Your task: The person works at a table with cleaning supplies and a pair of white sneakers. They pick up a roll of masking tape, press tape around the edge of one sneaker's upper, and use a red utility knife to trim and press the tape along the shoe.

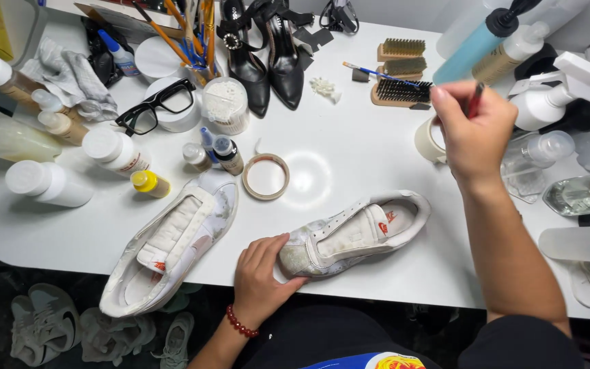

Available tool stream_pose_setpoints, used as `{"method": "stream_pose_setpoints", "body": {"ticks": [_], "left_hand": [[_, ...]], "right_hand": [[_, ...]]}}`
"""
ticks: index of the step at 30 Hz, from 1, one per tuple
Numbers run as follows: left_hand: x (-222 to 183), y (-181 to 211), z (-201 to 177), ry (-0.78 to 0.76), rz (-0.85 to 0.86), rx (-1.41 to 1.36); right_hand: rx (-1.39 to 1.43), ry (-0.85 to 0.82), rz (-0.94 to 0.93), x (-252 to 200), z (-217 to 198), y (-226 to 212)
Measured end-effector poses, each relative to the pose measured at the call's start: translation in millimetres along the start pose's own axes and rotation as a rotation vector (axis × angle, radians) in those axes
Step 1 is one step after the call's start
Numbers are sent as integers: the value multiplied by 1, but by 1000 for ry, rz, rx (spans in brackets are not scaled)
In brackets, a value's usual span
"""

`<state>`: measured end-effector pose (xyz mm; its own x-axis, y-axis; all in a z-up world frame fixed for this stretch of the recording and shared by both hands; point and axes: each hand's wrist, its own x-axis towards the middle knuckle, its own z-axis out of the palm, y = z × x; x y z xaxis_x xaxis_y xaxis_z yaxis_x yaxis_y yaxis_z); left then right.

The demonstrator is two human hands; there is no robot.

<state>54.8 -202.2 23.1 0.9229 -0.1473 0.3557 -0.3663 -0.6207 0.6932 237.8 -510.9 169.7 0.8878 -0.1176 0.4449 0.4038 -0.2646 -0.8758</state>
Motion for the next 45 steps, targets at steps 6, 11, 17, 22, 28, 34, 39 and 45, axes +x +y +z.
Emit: {"method": "stream_pose_setpoints", "body": {"ticks": [6,11,17,22,28,34,39,45], "left_hand": [[30,11,-14,17,60,-299],[56,3,0,-35,124,-470],[99,18,40,-41,316,-847],[129,22,64,26,251,-1060],[165,26,34,-112,44,-1280],[164,9,31,-257,-84,-1482],[161,4,26,-349,-107,-1511],[156,4,25,-343,-122,-1445]], "right_hand": [[-150,-33,323,-71,-25,68],[-43,-125,329,-73,-35,71],[59,-124,428,-74,-50,83],[59,-91,435,-78,-54,86],[214,-201,609,-88,-51,75],[206,-348,578,-99,-47,66],[330,-472,317,-110,-35,68],[214,-516,-27,-118,-21,54]]}}
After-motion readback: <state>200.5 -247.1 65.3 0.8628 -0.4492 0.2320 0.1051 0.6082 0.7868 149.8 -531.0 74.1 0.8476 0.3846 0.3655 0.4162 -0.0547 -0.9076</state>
